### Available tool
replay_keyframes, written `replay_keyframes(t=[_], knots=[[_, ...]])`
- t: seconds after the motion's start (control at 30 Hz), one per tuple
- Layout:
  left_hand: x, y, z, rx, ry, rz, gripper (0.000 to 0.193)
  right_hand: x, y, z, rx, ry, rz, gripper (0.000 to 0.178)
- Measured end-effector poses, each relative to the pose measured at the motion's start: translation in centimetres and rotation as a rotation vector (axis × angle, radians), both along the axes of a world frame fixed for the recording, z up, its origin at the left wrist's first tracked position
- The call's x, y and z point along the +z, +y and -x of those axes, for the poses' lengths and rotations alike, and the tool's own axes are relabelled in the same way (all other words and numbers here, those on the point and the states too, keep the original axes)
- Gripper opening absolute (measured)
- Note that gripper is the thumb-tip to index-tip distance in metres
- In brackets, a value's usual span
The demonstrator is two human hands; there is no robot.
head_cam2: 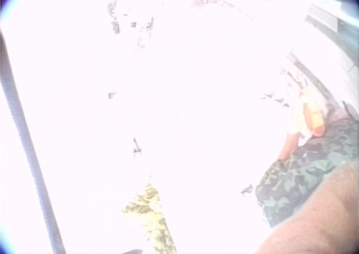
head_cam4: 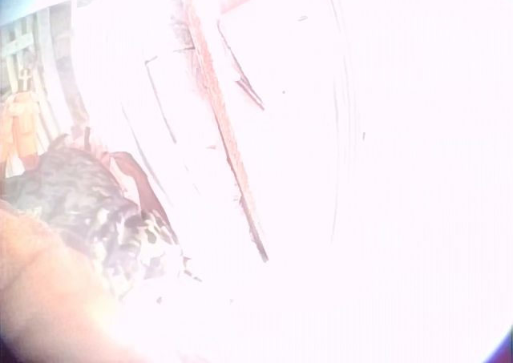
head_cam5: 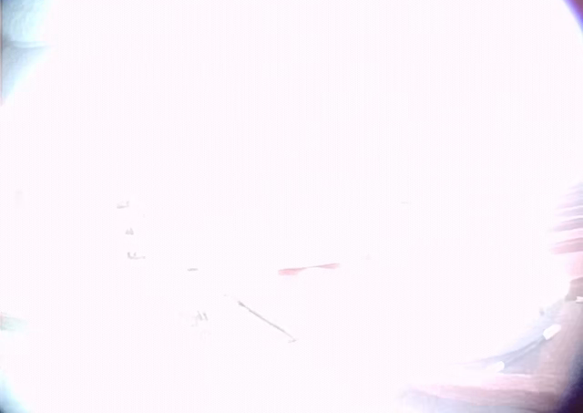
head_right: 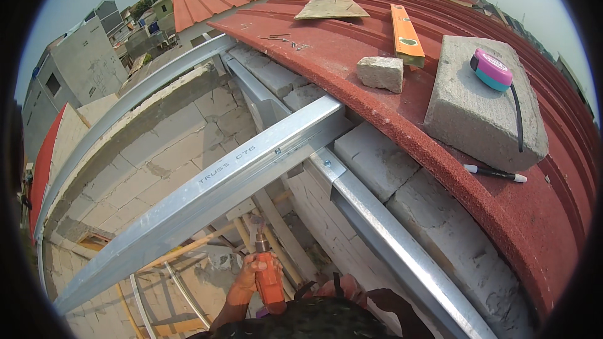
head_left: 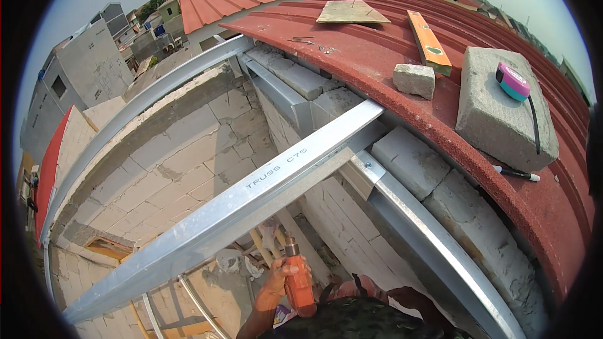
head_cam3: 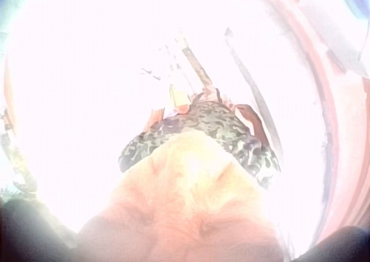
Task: The person fastens roof framing by loading screws onto a power drill and driving them into metal beams. The person then repositions a metal beam and lowers the power drill by its cord.
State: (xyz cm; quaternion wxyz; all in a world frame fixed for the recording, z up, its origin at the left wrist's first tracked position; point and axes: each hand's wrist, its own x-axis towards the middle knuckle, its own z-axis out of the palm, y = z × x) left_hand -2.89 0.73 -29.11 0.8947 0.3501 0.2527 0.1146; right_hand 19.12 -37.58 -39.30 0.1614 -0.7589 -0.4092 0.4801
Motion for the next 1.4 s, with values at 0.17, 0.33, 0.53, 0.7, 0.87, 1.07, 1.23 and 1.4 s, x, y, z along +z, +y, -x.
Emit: replay_keyframes(t=[0.17,0.33,0.53,0.7,0.87,1.07,1.23,1.4], knots=[[-0.7,0.5,0.0,0.041,-0.048,-0.011,0.051,-1.4,2.7,1.1,-0.049,-0.128,-0.127,0.028],[-0.3,0.7,0.1,0.049,-0.041,-0.029,0.051,5.9,10.1,1.2,-0.011,-0.236,0.152,0.028],[-0.2,0.3,0.5,0.111,-0.061,-0.039,0.049,16.6,18.1,1.6,-0.056,0.001,-0.540,0.019],[-1.5,-0.1,2.1,0.154,-0.013,-0.078,0.044,26.8,25.1,3.4,-0.057,0.158,-1.111,0.024],[0.6,0.0,1.3,0.163,0.013,-0.092,0.039,33.0,32.3,4.2,-0.286,0.284,-1.830,0.023],[0.0,0.1,0.2,0.142,0.020,-0.132,0.047,48.8,40.6,0.9,-0.407,0.413,-1.911,0.019],[-1.0,0.4,1.4,0.175,-0.027,-0.115,0.045,55.6,48.3,-6.2,0.000,-0.563,-1.493,0.019],[-1.6,-1.1,3.7,0.312,-0.039,-0.093,0.045,54.0,53.4,-17.6,0.194,-1.420,-0.638,0.020]])
